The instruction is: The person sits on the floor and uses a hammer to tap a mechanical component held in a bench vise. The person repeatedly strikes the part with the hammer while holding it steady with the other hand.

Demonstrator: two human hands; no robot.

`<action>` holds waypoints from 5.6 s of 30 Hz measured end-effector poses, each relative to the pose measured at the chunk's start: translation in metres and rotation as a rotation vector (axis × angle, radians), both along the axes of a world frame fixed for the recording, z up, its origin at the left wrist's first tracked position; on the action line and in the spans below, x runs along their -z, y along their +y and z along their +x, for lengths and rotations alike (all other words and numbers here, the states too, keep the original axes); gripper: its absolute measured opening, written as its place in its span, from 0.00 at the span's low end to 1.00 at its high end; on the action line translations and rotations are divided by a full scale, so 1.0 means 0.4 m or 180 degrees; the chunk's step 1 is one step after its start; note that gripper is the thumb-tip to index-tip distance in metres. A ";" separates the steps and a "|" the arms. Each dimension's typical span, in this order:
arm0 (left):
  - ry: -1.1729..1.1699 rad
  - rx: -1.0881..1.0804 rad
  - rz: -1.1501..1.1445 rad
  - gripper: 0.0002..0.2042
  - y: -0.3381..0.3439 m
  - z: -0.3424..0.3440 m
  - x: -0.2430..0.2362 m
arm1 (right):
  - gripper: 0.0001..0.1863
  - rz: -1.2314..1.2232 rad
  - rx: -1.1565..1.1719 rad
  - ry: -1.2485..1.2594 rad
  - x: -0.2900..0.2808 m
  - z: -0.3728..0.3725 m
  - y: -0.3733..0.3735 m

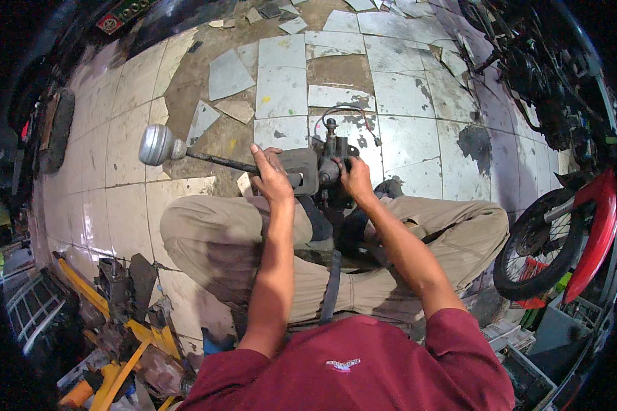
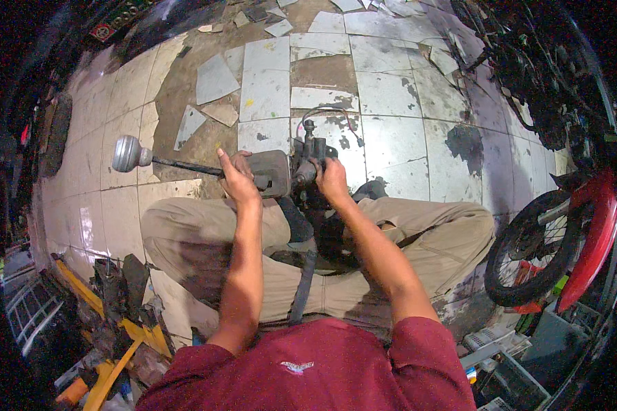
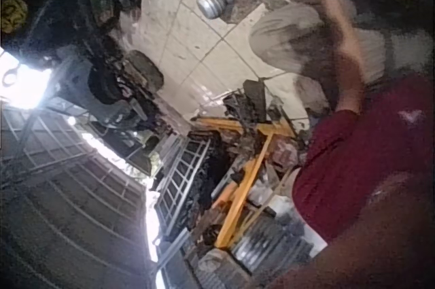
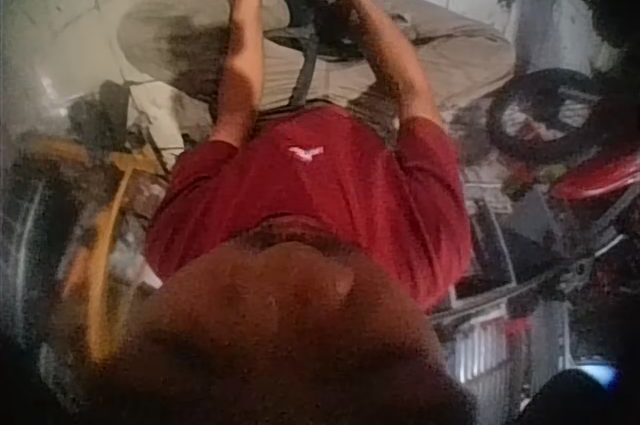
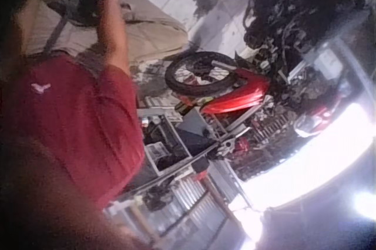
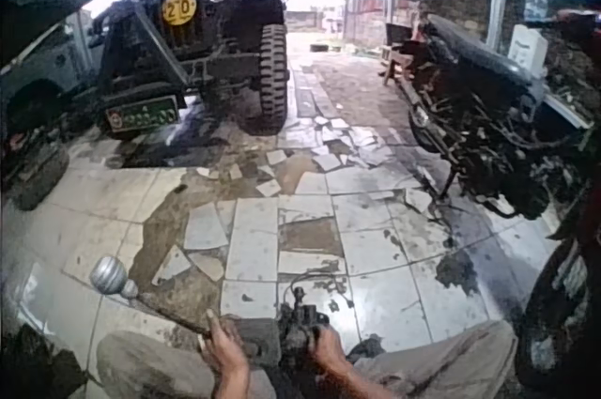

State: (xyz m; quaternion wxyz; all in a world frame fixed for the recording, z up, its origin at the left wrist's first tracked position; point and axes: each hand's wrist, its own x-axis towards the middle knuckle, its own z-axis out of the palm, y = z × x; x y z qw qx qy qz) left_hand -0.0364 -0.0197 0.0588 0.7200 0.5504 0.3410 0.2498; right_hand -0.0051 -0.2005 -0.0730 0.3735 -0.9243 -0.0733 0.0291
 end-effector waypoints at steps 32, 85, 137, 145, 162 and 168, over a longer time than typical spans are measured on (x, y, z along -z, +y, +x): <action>0.0045 -0.0107 -0.0159 0.27 0.005 -0.003 0.002 | 0.14 0.0255 -0.0115 -0.0324 -0.031 -0.019 0.028; 0.0204 -0.0080 -0.0177 0.26 -0.001 0.004 -0.006 | 0.07 0.0456 -0.0067 -0.0244 -0.054 -0.038 0.021; 0.0034 -0.0125 -0.0087 0.25 0.020 0.013 0.014 | 0.08 0.0243 -0.0016 -0.0184 -0.030 -0.017 0.047; 0.0053 -0.0213 -0.0357 0.25 0.015 0.017 0.017 | 0.07 0.0182 -0.0007 -0.0393 -0.006 0.001 0.041; 0.0110 -0.0196 -0.0289 0.25 0.024 0.014 0.010 | 0.10 0.0226 0.0033 -0.0324 0.014 0.001 0.032; 0.0109 -0.0282 -0.0301 0.25 0.027 0.016 0.019 | 0.09 0.0297 -0.0051 -0.0140 -0.007 -0.029 0.027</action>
